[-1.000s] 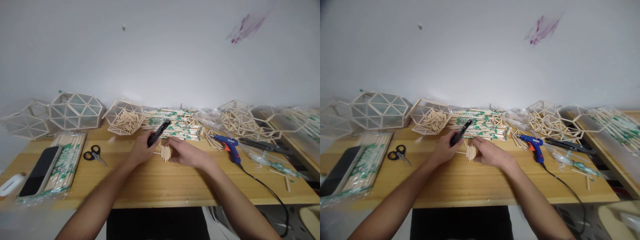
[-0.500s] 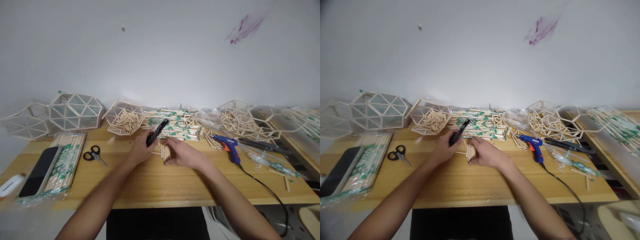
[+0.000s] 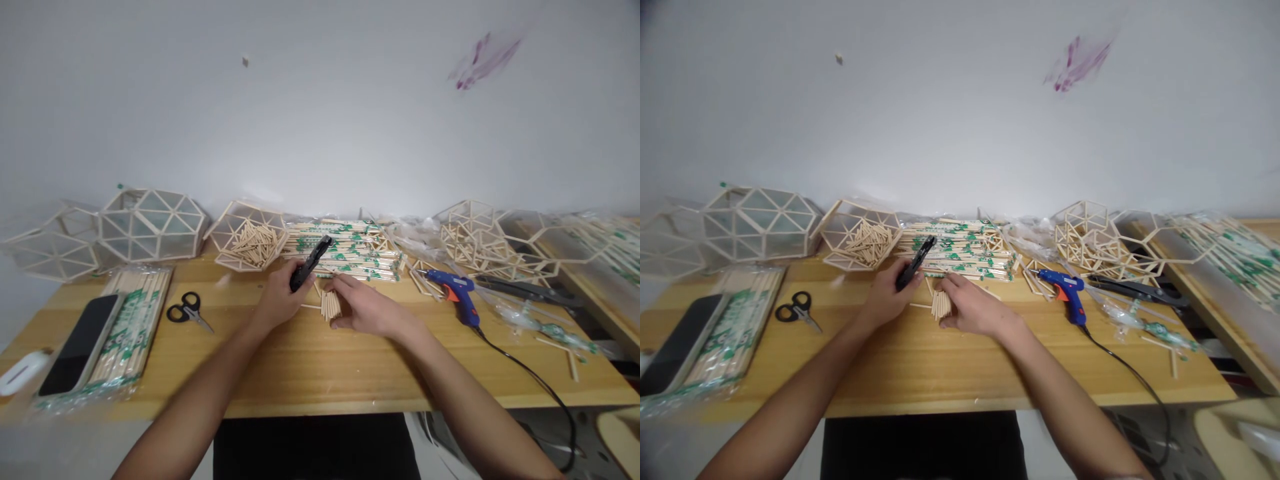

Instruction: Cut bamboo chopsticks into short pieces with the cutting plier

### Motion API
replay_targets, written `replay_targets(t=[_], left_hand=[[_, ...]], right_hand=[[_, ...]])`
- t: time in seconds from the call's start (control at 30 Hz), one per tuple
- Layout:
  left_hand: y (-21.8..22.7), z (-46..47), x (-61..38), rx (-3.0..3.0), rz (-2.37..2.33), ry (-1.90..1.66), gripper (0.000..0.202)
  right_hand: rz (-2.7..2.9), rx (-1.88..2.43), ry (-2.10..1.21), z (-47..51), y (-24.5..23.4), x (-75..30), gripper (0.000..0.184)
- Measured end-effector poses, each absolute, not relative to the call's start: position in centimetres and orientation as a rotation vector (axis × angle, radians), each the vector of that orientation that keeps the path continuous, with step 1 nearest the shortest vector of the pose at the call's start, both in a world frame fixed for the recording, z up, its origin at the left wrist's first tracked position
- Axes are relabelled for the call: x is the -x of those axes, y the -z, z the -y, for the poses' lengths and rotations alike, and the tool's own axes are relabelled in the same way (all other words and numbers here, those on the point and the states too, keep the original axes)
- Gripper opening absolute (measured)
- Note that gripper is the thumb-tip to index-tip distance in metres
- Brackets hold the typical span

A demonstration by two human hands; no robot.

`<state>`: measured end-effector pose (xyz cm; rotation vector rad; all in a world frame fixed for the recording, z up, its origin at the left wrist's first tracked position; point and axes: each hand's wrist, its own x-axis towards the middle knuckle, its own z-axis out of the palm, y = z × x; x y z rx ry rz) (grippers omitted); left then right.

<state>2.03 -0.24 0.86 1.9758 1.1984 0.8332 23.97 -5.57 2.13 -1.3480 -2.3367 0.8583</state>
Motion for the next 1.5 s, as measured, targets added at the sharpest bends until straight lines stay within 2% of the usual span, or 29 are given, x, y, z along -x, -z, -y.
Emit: replay_targets(t=[0.23, 0.4, 0.47, 0.7, 1.0, 1.27, 1.5], left_hand=[[-0.5, 0.0, -2.0, -1.897, -1.188, -0.919, 0.025], [-0.3, -0.1, -1.9, -1.847, -1.192, -1.008, 0.024], [-0.4, -0.1, -1.9, -1.855, -1.198, -0.997, 0.024], [-0.5, 0.0, -2.0, -1.889, -1.196, -0.974, 0.024], [-0.1, -0.3, -1.8, -1.850, -1.219, -0.965, 0.028], [-0.1, -0.7, -1.6, -1.800, -1.254, -0.967, 0.034], [-0.1, -0.5, -1.7, -1.813, -1.418, -0.946, 0.044]], right_hand=[[2.331, 1.362, -0.827, 5.6, -2.2, -24.1, 0.048], [2.350, 1.300, -0.736, 5.7, -1.7, -23.7, 0.063], [2.367, 1.273, -0.652, 5.7, -1.3, -23.4, 0.063], [2.388, 1.216, -0.559, 5.5, -0.9, -22.8, 0.043], [2.301, 1.220, -0.552, 5.7, -1.2, -22.8, 0.042], [2.001, 1.300, -0.430, 5.1, -0.5, -23.2, 0.008], [1.948, 1.314, -0.391, 4.8, -0.2, -23.4, 0.009]])
